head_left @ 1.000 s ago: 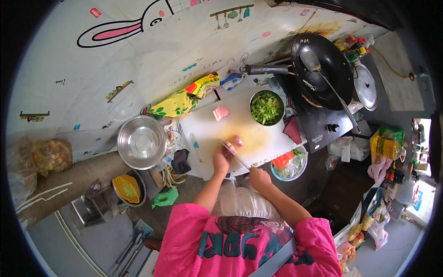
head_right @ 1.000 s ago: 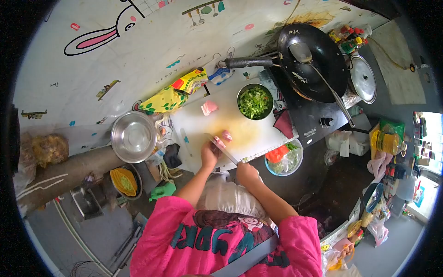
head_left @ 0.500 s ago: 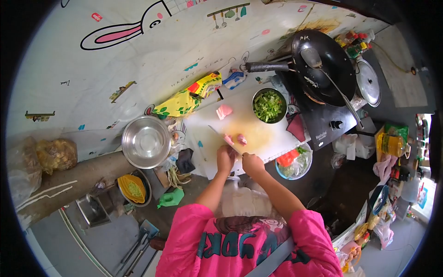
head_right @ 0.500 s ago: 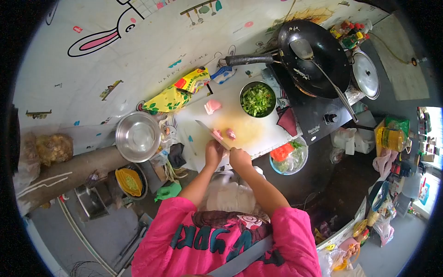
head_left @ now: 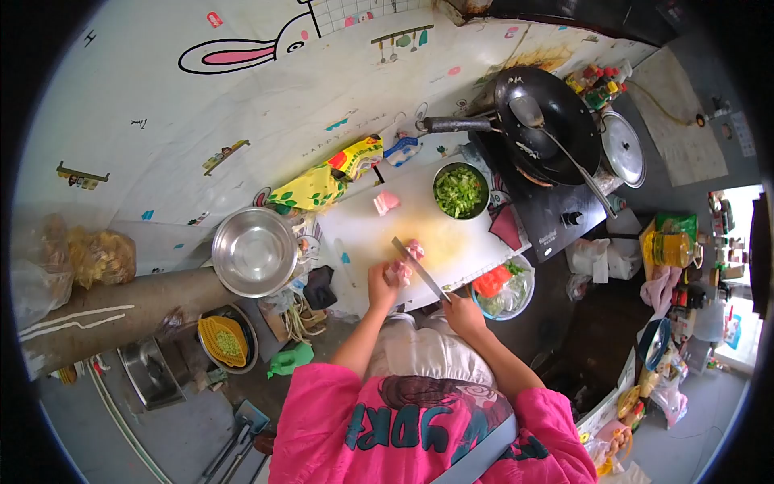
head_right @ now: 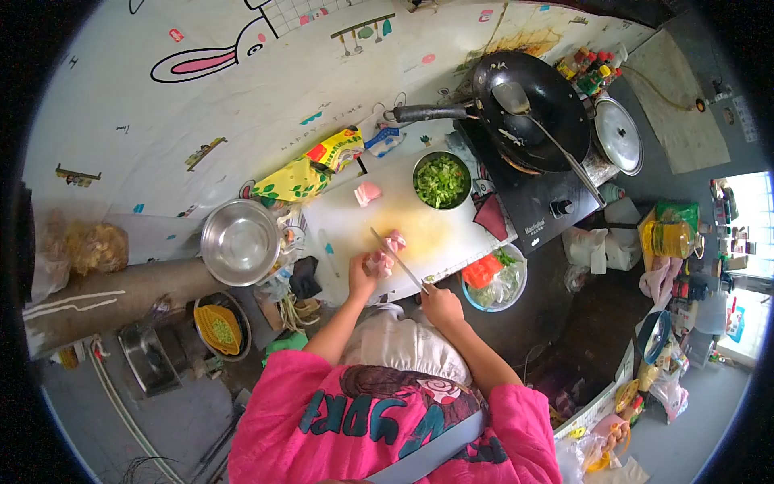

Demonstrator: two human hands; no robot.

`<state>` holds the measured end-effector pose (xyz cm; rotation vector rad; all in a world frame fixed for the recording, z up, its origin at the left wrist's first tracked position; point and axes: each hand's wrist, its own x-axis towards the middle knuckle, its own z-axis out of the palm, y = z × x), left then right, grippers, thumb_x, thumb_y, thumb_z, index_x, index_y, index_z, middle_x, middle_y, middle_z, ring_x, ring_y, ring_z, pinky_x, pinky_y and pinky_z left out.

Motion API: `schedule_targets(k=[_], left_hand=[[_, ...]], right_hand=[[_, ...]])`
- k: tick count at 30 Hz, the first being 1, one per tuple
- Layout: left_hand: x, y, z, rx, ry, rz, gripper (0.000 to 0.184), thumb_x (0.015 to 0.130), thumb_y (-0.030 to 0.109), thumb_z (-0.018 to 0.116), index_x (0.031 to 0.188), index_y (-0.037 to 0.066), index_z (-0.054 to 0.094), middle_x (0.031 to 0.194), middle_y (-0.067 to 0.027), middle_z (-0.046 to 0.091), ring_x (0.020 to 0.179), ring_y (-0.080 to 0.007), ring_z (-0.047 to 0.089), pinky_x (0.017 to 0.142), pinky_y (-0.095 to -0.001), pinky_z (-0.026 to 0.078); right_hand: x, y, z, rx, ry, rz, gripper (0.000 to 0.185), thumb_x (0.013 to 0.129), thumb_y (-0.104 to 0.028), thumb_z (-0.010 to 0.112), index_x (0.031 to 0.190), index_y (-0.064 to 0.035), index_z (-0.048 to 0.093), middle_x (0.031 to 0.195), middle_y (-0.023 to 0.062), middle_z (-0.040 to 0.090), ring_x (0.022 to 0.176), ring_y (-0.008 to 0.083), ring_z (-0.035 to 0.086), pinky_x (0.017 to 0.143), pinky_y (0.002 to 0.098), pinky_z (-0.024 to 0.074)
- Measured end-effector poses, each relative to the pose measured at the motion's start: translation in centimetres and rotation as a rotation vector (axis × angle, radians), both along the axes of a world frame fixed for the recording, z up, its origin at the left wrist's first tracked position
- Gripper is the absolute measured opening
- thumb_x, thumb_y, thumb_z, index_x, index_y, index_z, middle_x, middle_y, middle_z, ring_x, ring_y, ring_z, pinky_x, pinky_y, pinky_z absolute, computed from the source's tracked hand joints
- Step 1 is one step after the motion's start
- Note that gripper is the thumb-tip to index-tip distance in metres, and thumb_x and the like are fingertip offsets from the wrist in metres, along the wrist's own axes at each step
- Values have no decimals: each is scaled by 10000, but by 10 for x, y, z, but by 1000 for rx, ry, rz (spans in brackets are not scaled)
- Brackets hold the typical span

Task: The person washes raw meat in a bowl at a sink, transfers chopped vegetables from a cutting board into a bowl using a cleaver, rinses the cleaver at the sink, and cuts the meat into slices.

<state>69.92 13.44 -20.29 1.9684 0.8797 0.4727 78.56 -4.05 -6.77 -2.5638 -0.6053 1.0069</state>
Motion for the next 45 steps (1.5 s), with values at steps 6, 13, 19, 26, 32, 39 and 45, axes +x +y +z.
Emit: schedule_targets(k=[6, 13, 19, 26, 32, 39, 45], left_hand=[[-4, -4, -1, -46, -15, -23, 346, 683, 71, 673, 1003, 13, 556, 924, -162, 544, 782, -281, 550, 660, -346, 455], [3, -3, -17, -3, -25, -17, 194, 680, 74, 654, 850, 2, 596, 773, -169, 583, 681, -306, 567, 584, -372, 445], [4, -8, 1, 47, 1, 11, 241, 688, 121, 657, 886, 19, 564, 855, -179, 550, 806, -344, 531, 687, -407, 427], [8, -8, 3, -13, 4, -11, 288, 695, 66, 620, 969, 36, 536, 891, -164, 528, 876, -360, 493, 761, -421, 404], [14, -9, 11, -4, 3, 1, 278, 708, 50, 597, 978, 30, 533, 907, -174, 519, 869, -373, 504, 745, -424, 414], [20, -10, 18, -23, -48, 15, 233, 727, 68, 594, 949, 22, 542, 872, -176, 520, 827, -375, 517, 710, -423, 420], [26, -7, 22, -27, -108, -4, 205, 742, 69, 592, 931, 10, 538, 868, -180, 520, 808, -374, 511, 702, -426, 414]], right_hand=[[-10, 1, 13, 13, -14, 87, 256, 858, -267, 463, 982, -82, 590, 766, 237, 611, 721, 402, 600, 668, 488, 481], [-12, -4, 6, -20, 26, 106, 272, 847, -244, 475, 999, -57, 602, 758, 242, 608, 705, 407, 593, 665, 480, 480], [-12, 0, 9, -47, 21, 155, 231, 848, -212, 449, 897, -37, 591, 760, 242, 609, 721, 406, 597, 663, 483, 484], [-11, 8, -5, -122, 18, 247, 197, 803, -143, 443, 828, 0, 576, 797, 233, 622, 749, 378, 622, 660, 455, 505], [-6, 18, -25, -152, 31, 317, 190, 806, -133, 439, 833, -16, 586, 811, 229, 623, 748, 375, 622, 663, 454, 504], [3, 32, -20, -159, 73, 324, 177, 794, -117, 446, 846, -4, 572, 819, 220, 626, 762, 369, 625, 664, 437, 510], [8, 54, -25, -147, 61, 305, 170, 798, -107, 442, 877, 4, 543, 803, 232, 622, 745, 377, 626, 653, 447, 508]])
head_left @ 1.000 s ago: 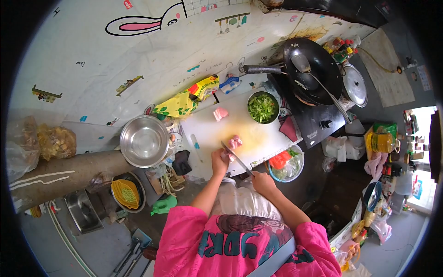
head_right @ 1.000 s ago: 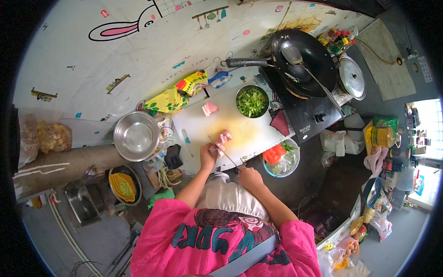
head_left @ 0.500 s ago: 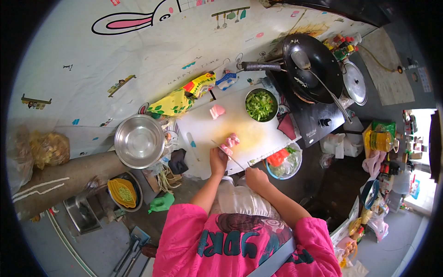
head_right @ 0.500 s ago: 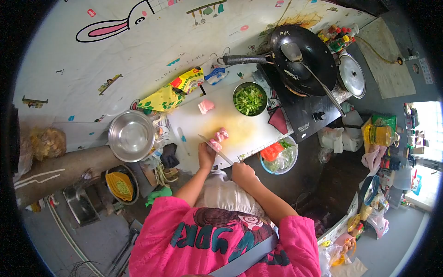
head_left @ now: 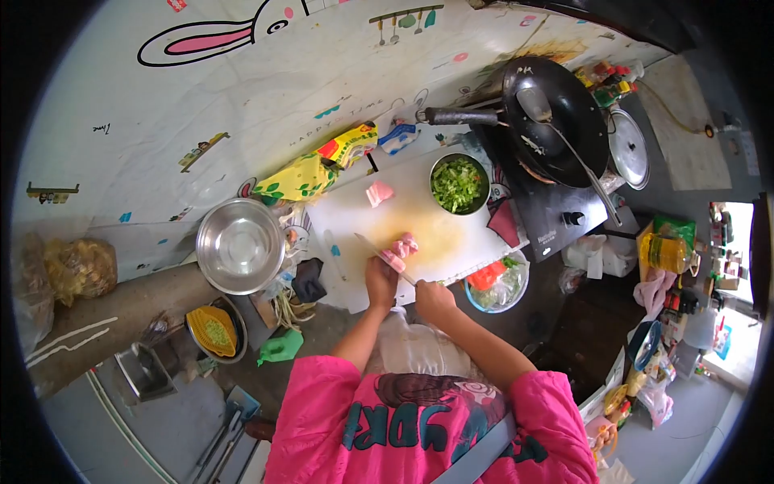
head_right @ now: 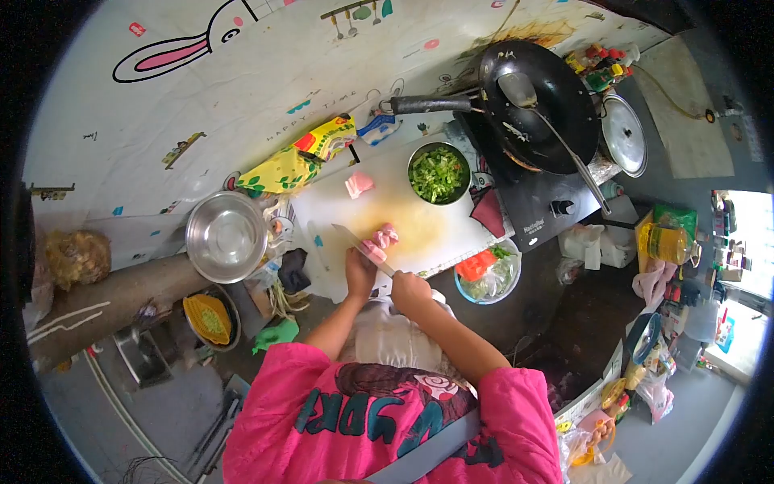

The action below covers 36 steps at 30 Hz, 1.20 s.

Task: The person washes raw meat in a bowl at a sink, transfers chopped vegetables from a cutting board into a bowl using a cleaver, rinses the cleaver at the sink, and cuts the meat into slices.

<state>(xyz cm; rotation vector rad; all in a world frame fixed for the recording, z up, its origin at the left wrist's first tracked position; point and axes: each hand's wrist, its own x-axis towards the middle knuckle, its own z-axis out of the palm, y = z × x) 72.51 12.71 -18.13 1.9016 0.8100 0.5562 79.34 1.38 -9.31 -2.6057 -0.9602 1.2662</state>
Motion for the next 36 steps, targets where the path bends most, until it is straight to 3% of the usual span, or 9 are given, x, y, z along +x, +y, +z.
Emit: schedule_targets(k=[6, 14, 17, 20, 23, 26, 29, 32, 36], left_hand=[[-2, -5, -9, -16, 67, 36, 191, 750, 62, 584, 922, -8, 537, 873, -196, 515, 815, -380, 501, 716, -438, 410], [-3, -10, -34, 8, 147, 124, 200, 730, 105, 615, 890, 13, 538, 866, -178, 525, 804, -375, 500, 712, -420, 415], [-13, -9, -127, -348, -48, 164, 218, 720, 112, 628, 896, 16, 541, 865, -174, 530, 809, -367, 500, 715, -414, 413], [-16, -8, -141, -366, -46, 142, 226, 720, 114, 630, 900, 8, 542, 864, -179, 533, 814, -366, 499, 720, -418, 409], [-11, -7, -68, -27, 147, 81, 233, 724, 117, 628, 902, -6, 542, 862, -185, 535, 819, -369, 498, 725, -426, 405], [-4, -3, -36, 129, 211, 32, 241, 728, 120, 626, 905, -20, 542, 860, -192, 538, 825, -373, 498, 731, -434, 401], [-2, -1, -34, -10, 134, -21, 240, 750, 140, 606, 900, -34, 535, 842, -211, 540, 826, -393, 492, 729, -444, 398], [0, 0, -23, 83, 177, -21, 236, 771, 162, 588, 885, -39, 538, 830, -227, 541, 815, -405, 490, 725, -447, 398], [-2, 2, -40, -64, 182, -61, 247, 777, 202, 592, 879, -19, 549, 833, -235, 544, 793, -409, 495, 706, -460, 399]], right_hand=[[6, 20, -9, 54, -48, -23, 152, 776, -94, 475, 866, -9, 563, 788, 203, 633, 732, 350, 638, 634, 421, 521], [1, -24, -12, 41, 4, 33, 225, 849, -198, 432, 913, -17, 551, 782, 227, 623, 728, 373, 624, 646, 454, 505], [-1, -51, -4, 41, 25, -20, 213, 843, -200, 437, 913, -36, 553, 791, 226, 622, 731, 390, 614, 659, 470, 494], [-2, -54, 1, 12, 26, -79, 200, 829, -176, 439, 903, -32, 557, 797, 228, 623, 732, 387, 615, 652, 464, 496], [-2, -42, -16, 44, 42, -51, 196, 821, -154, 438, 907, -23, 557, 789, 228, 621, 728, 381, 620, 645, 454, 501], [2, -23, -11, 58, -33, 5, 199, 814, -135, 431, 906, -14, 559, 778, 221, 624, 718, 370, 627, 633, 443, 508], [8, -3, -15, 87, -33, 5, 205, 824, -140, 422, 905, -12, 560, 775, 214, 626, 707, 360, 633, 625, 440, 511], [5, 8, -22, 85, -63, -15, 207, 830, -144, 420, 906, -15, 561, 778, 209, 628, 703, 359, 634, 621, 442, 513], [3, 3, -23, 94, -62, -18, 206, 831, -153, 428, 919, -15, 554, 782, 215, 627, 701, 357, 635, 624, 442, 514]])
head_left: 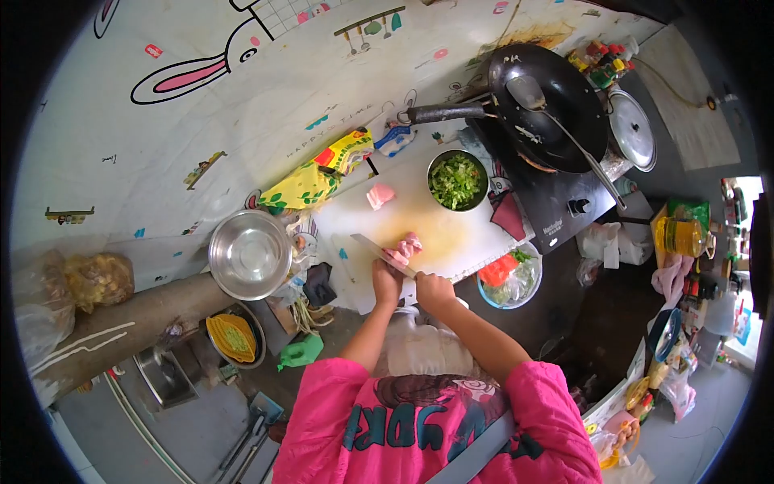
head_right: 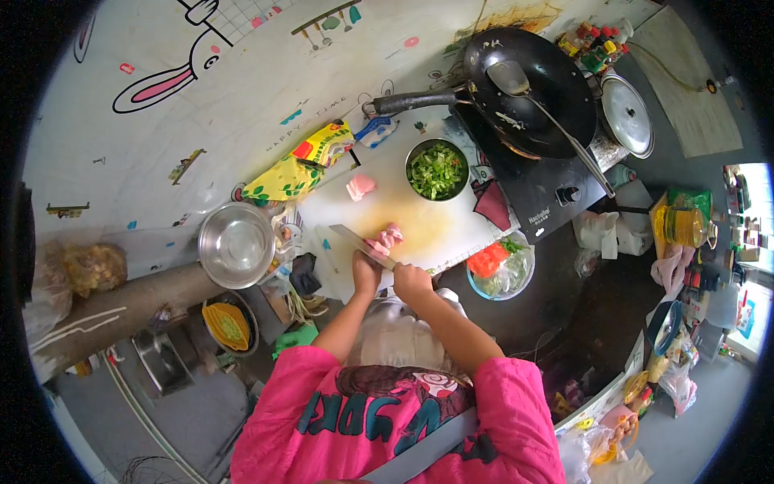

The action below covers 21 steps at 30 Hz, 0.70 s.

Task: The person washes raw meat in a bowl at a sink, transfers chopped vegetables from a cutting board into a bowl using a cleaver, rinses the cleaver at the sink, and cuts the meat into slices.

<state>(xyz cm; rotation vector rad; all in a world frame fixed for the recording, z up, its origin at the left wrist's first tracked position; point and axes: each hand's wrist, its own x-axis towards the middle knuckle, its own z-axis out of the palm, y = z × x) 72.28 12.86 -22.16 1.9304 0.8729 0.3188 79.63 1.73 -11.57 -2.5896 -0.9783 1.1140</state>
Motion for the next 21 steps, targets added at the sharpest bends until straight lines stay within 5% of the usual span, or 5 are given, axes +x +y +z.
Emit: schedule_targets(k=[3, 6, 12, 15, 21], left_hand=[[3, -4, 22, 111, -29, 104, 250, 766, 202, 601, 887, -12, 557, 824, -232, 545, 793, -408, 503, 708, -452, 408], [3, -8, 34, -96, -68, 160, 250, 750, 182, 614, 895, -16, 565, 819, -225, 550, 807, -401, 512, 717, -436, 418], [-2, -4, -2, -195, -88, 120, 230, 729, 114, 622, 916, -9, 571, 863, -211, 554, 843, -388, 521, 745, -428, 427], [-1, -4, 25, 158, -15, 78, 243, 744, 141, 611, 927, -11, 557, 884, -206, 570, 833, -363, 547, 726, -429, 432], [-19, -1, 20, 6, 30, 43, 259, 707, 50, 637, 944, 3, 544, 907, -183, 537, 861, -353, 519, 779, -403, 422]], right_hand=[[0, -11, -2, -2, 25, 16, 212, 837, -170, 430, 930, -22, 549, 792, 220, 626, 708, 358, 634, 628, 447, 513], [-3, -39, 5, -53, 48, 23, 218, 846, -190, 427, 935, -30, 544, 803, 216, 626, 734, 365, 629, 646, 449, 508], [-15, -60, 5, -96, 65, -60, 201, 844, -176, 428, 932, -36, 542, 810, 215, 623, 758, 370, 623, 657, 446, 504], [-13, -34, -2, -33, 19, -48, 189, 841, -169, 431, 908, -35, 546, 787, 216, 622, 731, 366, 627, 632, 444, 508], [-1, 10, -12, 51, -24, -40, 205, 844, -189, 441, 887, -29, 561, 770, 211, 624, 710, 369, 628, 613, 444, 510]])
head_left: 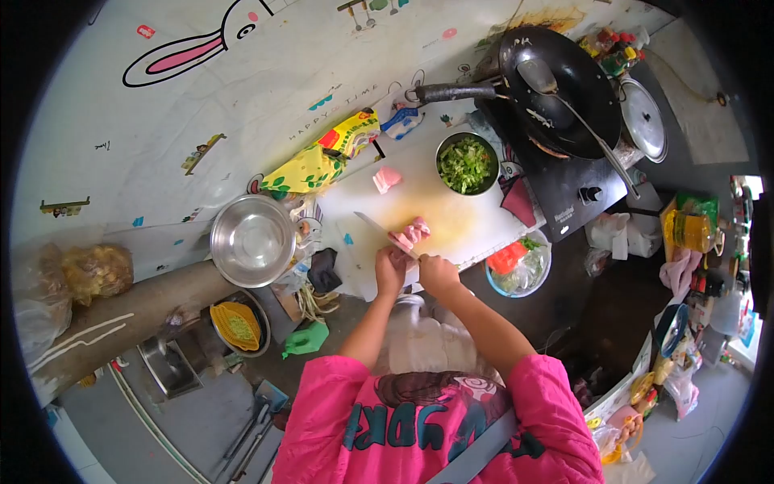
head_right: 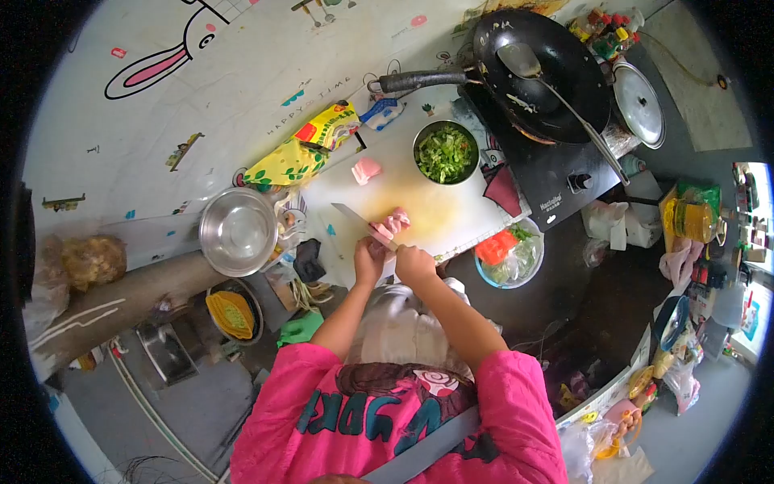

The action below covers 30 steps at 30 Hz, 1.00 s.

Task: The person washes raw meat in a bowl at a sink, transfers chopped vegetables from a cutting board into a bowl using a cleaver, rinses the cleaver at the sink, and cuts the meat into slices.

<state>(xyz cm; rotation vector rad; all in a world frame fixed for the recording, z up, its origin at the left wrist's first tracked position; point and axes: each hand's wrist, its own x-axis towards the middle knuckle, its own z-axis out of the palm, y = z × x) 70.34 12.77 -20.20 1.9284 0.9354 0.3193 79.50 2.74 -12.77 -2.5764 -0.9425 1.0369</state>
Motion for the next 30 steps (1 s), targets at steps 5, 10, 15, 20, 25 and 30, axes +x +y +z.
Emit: schedule_targets(k=[5, 10, 15, 20, 25, 30], left_hand=[[-19, 8, -4, -303, -35, 178, 257, 708, 103, 707, 862, 21, 518, 792, -64, 556, 718, -165, 539, 632, -289, 457], [-27, 23, -8, -510, -202, 246, 257, 725, 17, 650, 925, 27, 488, 867, -53, 558, 748, -116, 543, 620, -244, 471], [-16, 36, 9, -585, -147, 216, 340, 705, -66, 565, 1020, 24, 474, 980, -86, 535, 865, -151, 554, 703, -264, 480], [-7, 43, -1, -622, -200, 270, 440, 701, -76, 585, 1105, 27, 445, 1027, -94, 518, 897, -180, 559, 723, -278, 489], [-1, 53, -36, -639, -213, 217, 456, 693, -36, 648, 1097, 24, 446, 1061, -105, 503, 905, -179, 553, 718, -282, 493], [-6, 54, -50, -316, -17, 44, 415, 685, -57, 593, 1073, 9, 462, 1040, -147, 517, 918, -257, 549, 755, -344, 466]], right_hand=[[3, -5, -1, -35, 41, -28, 247, 866, -235, 427, 886, -37, 572, 795, 222, 622, 721, 378, 622, 639, 454, 505], [-7, -28, 0, -56, 70, -85, 255, 870, -249, 421, 916, -56, 583, 818, 216, 622, 768, 376, 613, 684, 458, 494], [-8, -38, 23, -22, 87, -131, 292, 861, -243, 439, 1074, -107, 585, 867, 214, 623, 790, 365, 608, 715, 455, 482], [-14, -57, 45, 99, 87, -247, 322, 847, -267, 481, 1094, -89, 584, 834, 224, 617, 776, 377, 594, 706, 451, 476], [-13, -72, 45, 106, 27, -347, 305, 844, -257, 485, 1090, -106, 585, 789, 198, 628, 743, 364, 607, 696, 444, 484], [-14, -81, 46, 134, 33, -437, 309, 850, -269, 483, 1076, -88, 590, 733, 170, 632, 705, 352, 609, 669, 443, 488]])
